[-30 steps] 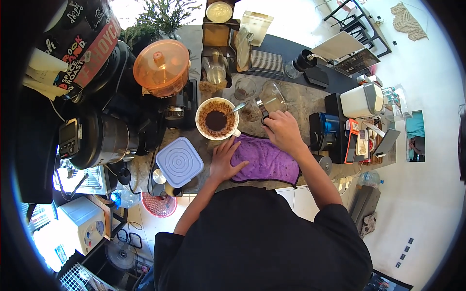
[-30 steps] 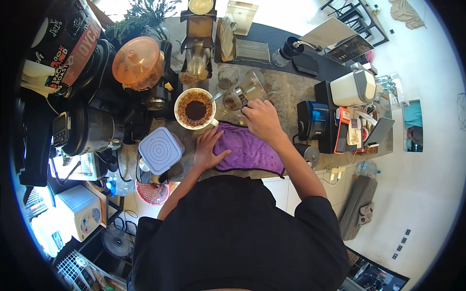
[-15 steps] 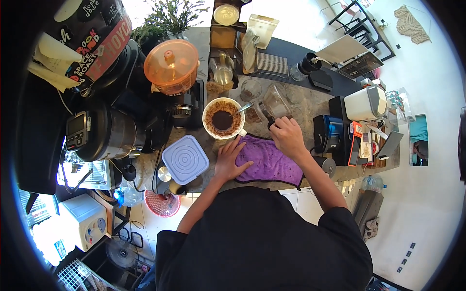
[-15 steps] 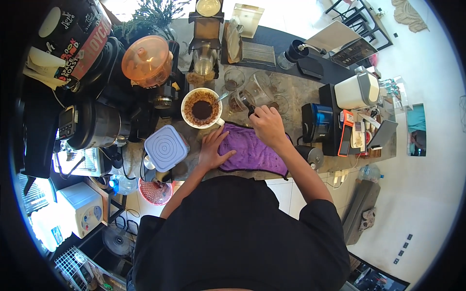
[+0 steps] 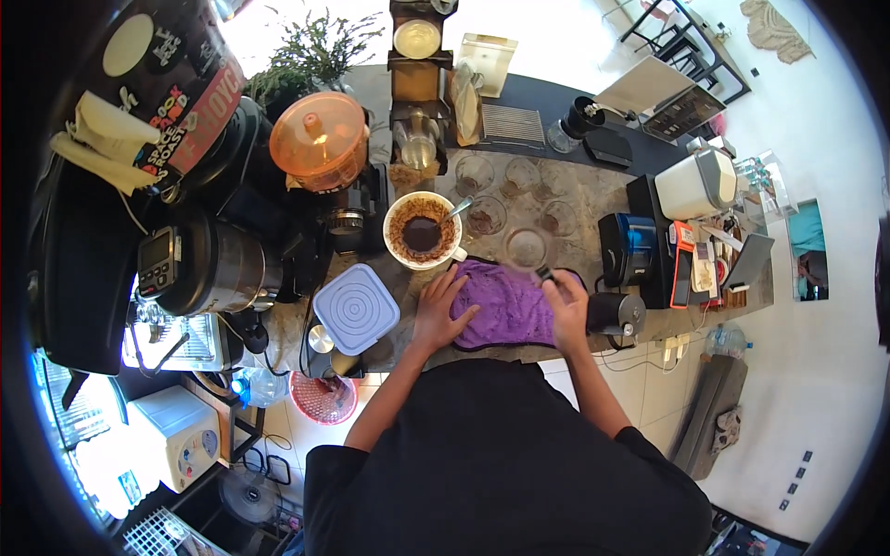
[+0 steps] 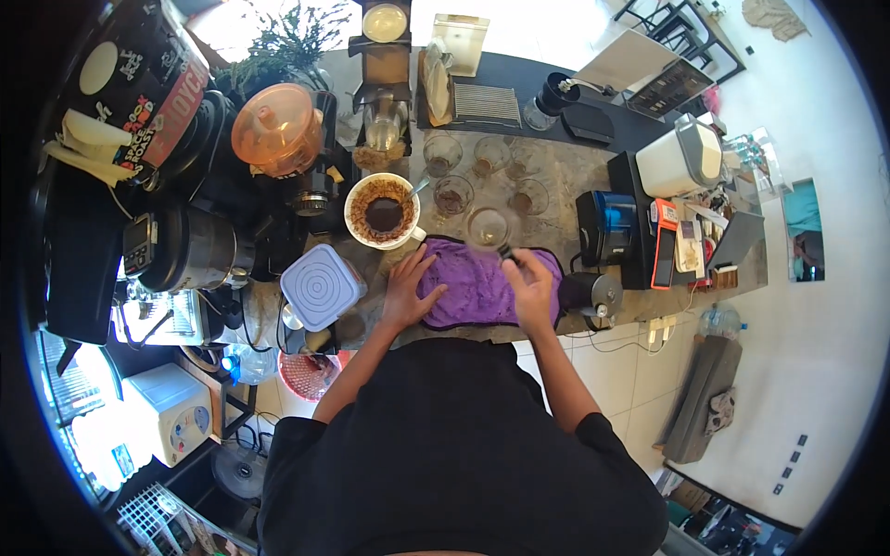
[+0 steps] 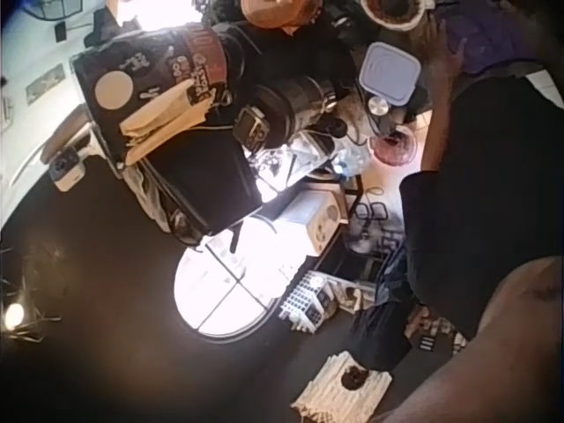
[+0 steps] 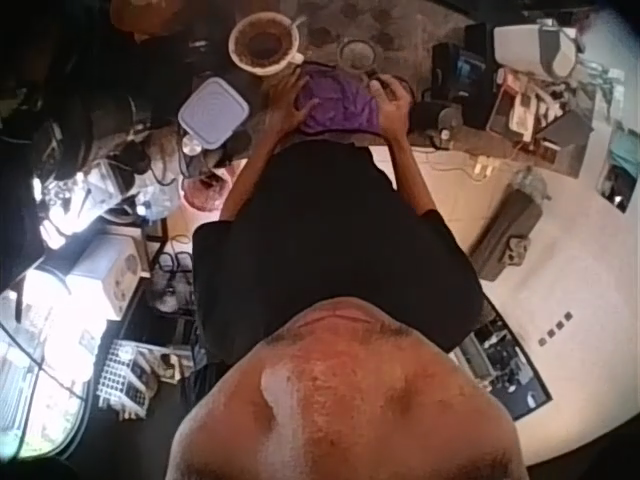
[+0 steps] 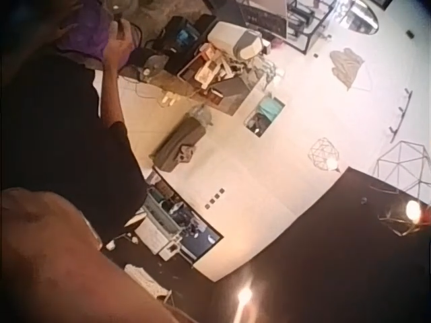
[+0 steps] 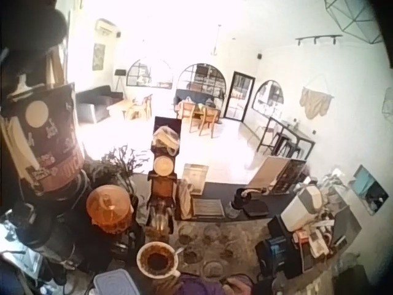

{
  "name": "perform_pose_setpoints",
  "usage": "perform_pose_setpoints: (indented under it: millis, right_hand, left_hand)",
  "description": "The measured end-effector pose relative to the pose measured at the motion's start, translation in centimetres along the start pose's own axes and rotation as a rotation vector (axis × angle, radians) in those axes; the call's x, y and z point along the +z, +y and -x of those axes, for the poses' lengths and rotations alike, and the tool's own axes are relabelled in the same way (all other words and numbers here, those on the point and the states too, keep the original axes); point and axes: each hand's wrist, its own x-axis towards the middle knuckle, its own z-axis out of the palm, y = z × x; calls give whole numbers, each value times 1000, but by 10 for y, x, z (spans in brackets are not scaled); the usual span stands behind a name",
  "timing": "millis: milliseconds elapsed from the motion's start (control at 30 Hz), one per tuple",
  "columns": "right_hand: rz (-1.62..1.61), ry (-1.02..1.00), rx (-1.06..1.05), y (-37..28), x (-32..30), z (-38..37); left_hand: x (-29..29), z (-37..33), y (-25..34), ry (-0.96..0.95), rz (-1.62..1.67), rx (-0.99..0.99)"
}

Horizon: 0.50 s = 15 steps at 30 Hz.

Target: Preparing and testing coffee grounds in a cup, stirring with a spoon, and checking a digital screen.

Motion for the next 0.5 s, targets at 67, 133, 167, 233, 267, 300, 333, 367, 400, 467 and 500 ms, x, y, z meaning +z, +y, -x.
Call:
perform_pose_setpoints:
  millis: [67, 133, 167, 233, 267, 300, 333, 367, 400, 467, 500]
  right_hand:
    - [-56, -7, 79, 24, -5, 26]
    - [-114, -10, 156, 44, -6, 38]
    - [-216, -32, 202, 51, -3, 41]
    - [-380, -87, 311, 61, 0, 46]
    - [-387, -82, 313, 68, -1, 46]
    - [-429, -130, 326, 75, 0, 45]
    - [-470, -179, 338, 83, 1, 44]
    - [-476, -180, 343, 89, 1, 43]
    - [-463, -213, 379, 95, -1, 42]
    - [-455, -252, 419, 98, -5, 39]
    - [-161, -290, 369, 88, -7, 36]
  left_hand:
    - [1, 4, 1, 6, -20, 8]
    - [-2, 7, 9, 34, -134, 24]
    - [-4, 10, 8, 26, -138, 28]
    - [-6, 19, 7, 31, -274, 71]
    - [-7, 22, 7, 23, -278, 73]
    - [-8, 24, 7, 30, -301, 70]
    - [-9, 26, 7, 37, -324, 67]
    - [-10, 28, 8, 32, -329, 62]
    - [-11, 27, 8, 36, -349, 51]
    - [-11, 29, 9, 38, -375, 33]
    - [-11, 30, 9, 44, -375, 31]
